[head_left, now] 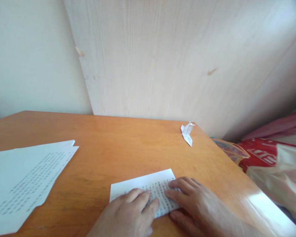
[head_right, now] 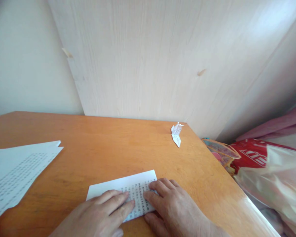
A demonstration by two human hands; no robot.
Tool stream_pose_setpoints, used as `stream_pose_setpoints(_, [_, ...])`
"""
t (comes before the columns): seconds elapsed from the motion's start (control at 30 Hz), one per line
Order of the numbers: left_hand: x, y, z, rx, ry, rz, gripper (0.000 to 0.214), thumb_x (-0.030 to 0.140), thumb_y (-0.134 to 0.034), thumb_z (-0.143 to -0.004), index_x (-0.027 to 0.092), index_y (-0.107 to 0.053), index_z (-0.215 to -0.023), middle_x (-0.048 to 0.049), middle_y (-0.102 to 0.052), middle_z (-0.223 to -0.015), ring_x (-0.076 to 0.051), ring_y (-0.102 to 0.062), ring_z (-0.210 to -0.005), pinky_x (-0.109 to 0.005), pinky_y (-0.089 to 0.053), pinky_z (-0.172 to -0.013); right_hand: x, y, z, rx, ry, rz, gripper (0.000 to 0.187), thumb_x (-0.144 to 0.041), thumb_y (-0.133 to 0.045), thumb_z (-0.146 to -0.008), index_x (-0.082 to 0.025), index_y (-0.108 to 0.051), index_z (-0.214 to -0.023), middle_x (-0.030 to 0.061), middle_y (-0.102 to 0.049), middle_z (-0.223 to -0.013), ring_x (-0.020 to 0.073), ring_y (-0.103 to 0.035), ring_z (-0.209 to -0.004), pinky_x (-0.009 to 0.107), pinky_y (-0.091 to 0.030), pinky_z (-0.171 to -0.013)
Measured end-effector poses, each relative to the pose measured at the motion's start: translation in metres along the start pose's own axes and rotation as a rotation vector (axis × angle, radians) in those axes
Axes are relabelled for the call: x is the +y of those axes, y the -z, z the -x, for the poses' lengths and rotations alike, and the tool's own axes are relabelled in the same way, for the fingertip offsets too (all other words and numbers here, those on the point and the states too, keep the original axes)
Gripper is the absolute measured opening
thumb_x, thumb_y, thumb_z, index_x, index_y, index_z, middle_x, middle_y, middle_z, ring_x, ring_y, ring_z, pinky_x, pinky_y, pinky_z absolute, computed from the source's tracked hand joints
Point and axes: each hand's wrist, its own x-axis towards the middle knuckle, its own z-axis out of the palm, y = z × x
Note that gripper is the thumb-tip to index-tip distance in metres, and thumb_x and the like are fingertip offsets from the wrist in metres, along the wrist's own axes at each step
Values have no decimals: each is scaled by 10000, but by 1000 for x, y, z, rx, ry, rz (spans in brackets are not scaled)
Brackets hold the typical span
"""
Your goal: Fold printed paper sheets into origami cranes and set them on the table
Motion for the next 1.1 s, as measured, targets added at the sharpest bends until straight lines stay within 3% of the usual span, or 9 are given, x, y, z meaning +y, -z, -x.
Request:
stream_pose_setpoints(0.17, [-2,-2,0,25,-14,26,404,186,-648,-850,269,-661,-1245,-64,-697,-1264,-267,-633,-1172,-380,-518,-991,5,-3,-2,-54,5,-15,148,-286,-643,-902,-233,-687,-1033,52,-677,-1066,228,-625,-983,376,-519,-880])
stream_pose_setpoints(0.6, [2,6,-2,-49,41,18,399,163,-638,-840,300,-680,-1213,-47,-703,-1213,-291,-632,-1132,-423,-539,-937,-1,5,-2,-114,-49,-23,163,-273,-650,-894,-244,-705,-1044,42,-679,-1128,230,-625,-1026,376,-513,-920])
stream_pose_setpoints(0.83, [6,10,0,-40,36,-20,342,178,-582,-875,280,-694,-1182,-67,-707,-1160,-289,-633,-1087,-425,-539,-904,-4,9,10,-61,-44,14,471,-379,-731,-855,-277,-647,-1307,51,-643,-1349,272,-614,-1191,403,-486,-1044])
stream_pose_setpoints(1.1, [10,19,5,-81,70,12,396,198,-571,-889,305,-672,-1256,-70,-668,-1284,-331,-582,-1189,-532,-475,-1011,5,15,23,-129,59,35,817,-611,-712,-810,-203,-506,-1486,134,-509,-1505,360,-520,-1339,465,-415,-1145])
